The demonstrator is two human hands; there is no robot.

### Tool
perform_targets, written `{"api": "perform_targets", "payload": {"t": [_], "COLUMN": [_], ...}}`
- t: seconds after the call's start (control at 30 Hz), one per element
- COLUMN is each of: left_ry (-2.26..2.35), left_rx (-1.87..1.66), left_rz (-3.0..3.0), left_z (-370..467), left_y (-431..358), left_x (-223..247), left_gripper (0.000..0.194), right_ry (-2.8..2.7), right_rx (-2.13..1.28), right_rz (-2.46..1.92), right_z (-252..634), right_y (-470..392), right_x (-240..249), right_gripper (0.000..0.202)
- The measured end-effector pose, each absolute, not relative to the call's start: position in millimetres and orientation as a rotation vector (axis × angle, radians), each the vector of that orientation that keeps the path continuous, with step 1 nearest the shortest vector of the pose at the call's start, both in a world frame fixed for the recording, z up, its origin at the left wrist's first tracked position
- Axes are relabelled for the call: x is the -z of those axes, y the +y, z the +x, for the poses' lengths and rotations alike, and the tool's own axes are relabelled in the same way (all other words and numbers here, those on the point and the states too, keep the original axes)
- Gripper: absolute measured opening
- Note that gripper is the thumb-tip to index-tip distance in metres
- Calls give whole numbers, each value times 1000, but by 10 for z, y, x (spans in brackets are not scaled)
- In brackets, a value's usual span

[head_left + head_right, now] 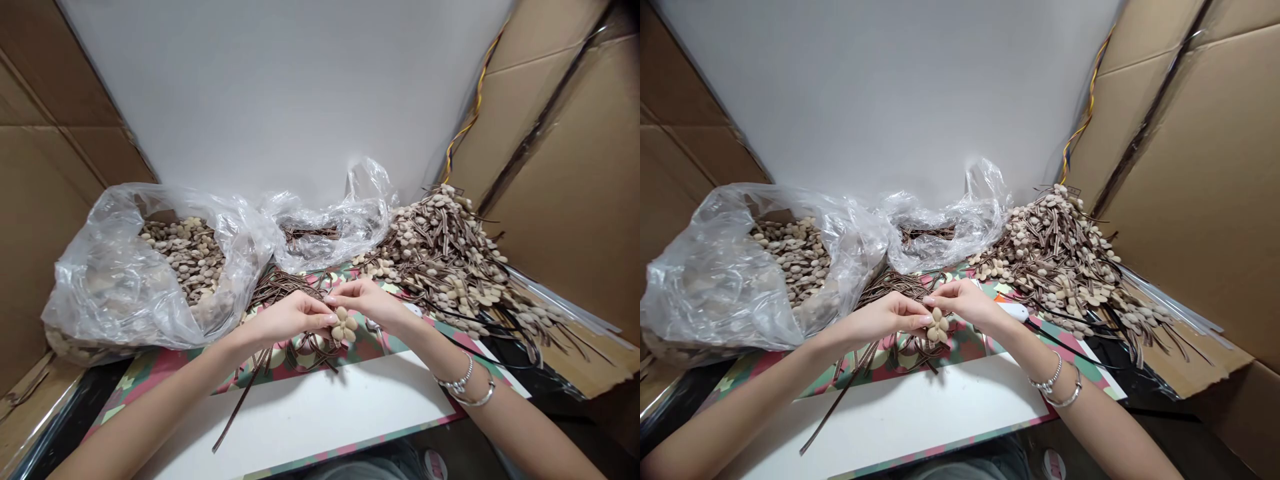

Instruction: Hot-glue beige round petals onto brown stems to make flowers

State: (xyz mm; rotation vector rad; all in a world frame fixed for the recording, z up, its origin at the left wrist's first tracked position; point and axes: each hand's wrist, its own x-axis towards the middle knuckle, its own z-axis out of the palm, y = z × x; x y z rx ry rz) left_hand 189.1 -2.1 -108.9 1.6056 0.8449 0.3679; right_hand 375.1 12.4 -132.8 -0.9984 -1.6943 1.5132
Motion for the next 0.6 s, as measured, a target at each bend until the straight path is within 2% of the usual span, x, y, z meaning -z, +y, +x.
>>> {"api": "perform_targets", "payload": {"t": [0.13, 0.6], "left_ry": [837, 786], "left_rx": [-325, -336], "left_rz": [1767, 1798], "left_z": [1865, 1880], "left_y": [-20, -60], "left_x": [1070, 1025], "left_gripper": [35, 35], "right_ry": [-1761, -1890], "right_rx": [-1470, -1287], "right_rz": [-1008, -967], "right_z": [3763, 3758], "right_y": [103, 104], "right_x": [1260, 1296], "right_gripper": [29, 29]}}
